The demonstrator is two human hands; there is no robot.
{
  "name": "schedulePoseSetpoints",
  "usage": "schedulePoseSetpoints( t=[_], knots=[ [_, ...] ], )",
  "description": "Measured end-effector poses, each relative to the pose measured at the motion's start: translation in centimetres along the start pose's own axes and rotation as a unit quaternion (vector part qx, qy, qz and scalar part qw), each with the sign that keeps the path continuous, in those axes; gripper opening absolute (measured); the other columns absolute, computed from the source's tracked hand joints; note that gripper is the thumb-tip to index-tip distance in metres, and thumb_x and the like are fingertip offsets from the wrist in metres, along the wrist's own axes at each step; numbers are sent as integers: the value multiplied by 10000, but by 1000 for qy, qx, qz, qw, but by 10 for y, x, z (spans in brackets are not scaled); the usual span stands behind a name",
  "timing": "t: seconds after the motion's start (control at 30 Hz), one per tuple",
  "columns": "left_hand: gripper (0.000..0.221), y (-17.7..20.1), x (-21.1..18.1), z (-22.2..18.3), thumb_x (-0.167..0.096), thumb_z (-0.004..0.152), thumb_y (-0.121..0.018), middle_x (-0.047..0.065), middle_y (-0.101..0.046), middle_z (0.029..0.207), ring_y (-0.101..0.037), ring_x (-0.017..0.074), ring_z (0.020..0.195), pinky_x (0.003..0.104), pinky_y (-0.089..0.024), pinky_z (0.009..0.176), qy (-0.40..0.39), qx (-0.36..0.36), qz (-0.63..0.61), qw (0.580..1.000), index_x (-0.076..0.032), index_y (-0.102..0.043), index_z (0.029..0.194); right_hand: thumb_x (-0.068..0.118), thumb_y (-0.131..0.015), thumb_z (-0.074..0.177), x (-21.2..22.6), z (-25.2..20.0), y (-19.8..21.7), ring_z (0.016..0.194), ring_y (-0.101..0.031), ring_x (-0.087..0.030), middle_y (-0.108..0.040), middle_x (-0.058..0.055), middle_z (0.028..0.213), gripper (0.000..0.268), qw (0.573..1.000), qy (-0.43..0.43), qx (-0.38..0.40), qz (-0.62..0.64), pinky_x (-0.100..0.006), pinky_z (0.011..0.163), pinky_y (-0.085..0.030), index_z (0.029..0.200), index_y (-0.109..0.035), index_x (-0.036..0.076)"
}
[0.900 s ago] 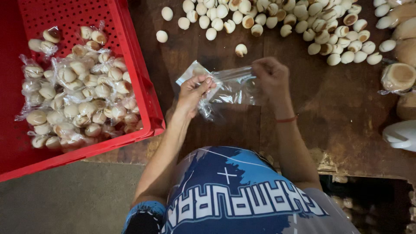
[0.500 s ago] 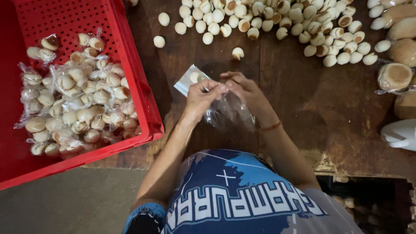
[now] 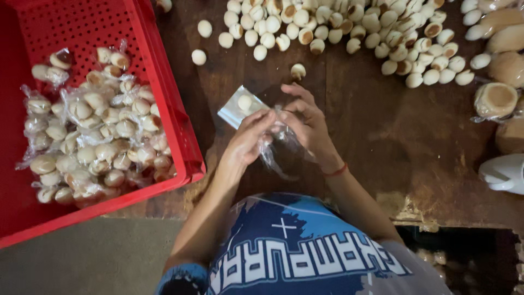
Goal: The person places baked cookies into small plastic bags by hand and places the filled bags into a red crate.
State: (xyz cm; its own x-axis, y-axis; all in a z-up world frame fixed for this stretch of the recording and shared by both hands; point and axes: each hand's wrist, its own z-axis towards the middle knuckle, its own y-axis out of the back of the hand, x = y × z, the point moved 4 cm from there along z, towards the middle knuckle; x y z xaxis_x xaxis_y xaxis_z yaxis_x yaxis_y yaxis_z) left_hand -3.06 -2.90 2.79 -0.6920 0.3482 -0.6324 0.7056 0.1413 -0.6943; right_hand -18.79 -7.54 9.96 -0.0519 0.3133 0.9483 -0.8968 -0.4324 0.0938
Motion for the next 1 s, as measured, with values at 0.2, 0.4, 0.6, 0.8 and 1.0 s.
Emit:
schedulePoseSetpoints(
  t=[0.2,0.4,0.6,0.8,1.0],
  knots=[
    [107,14,-38,-12,-183,1022,-668,19,-711,935,-599,62,770,195,-428,575,-125,-84,-25,988,-85,-694,1057,121,-760,969,-95,29,21,1199,-604,-256,-622,-97,1299,50,991,-63,-5,-119,-393,983,-519,992,-735,84],
    [239,2,-51,-33,109,1009,-538,40,-719,1014,-644,123,910,270,-535,831,-318,-82,328,886,-49,-717,999,273,-735,908,-164,148,63,1193,-515,-441,-542,-202,1374,496,834,88,-56,-542,-607,925,-413,1340,-588,80],
    [372,24,-21,-40,117,900,-504,80,-739,1022,-712,194,902,299,-544,778,-206,-137,489,837,-78,-773,1065,361,-636,1074,-187,154,63,1353,-520,-401,-557,-100,1449,268,815,0,31,-579,-584,1130,-419,1259,-656,168],
    [252,37,9,-21,33,882,-632,127,-708,1102,-713,265,961,351,-562,833,-176,-156,499,834,-33,-744,1098,689,-825,714,-148,138,54,1252,-453,-512,-496,-259,1413,719,817,85,42,-569,-666,855,-400,1147,-760,119],
    [194,47,22,-14,-48,955,-591,129,-681,1216,-730,309,890,372,-583,790,-124,-182,423,879,-18,-723,1094,589,-886,727,-188,152,80,1330,-530,-380,-491,-157,1398,643,847,96,49,-520,-507,1029,-529,1100,-719,93]
  ],
)
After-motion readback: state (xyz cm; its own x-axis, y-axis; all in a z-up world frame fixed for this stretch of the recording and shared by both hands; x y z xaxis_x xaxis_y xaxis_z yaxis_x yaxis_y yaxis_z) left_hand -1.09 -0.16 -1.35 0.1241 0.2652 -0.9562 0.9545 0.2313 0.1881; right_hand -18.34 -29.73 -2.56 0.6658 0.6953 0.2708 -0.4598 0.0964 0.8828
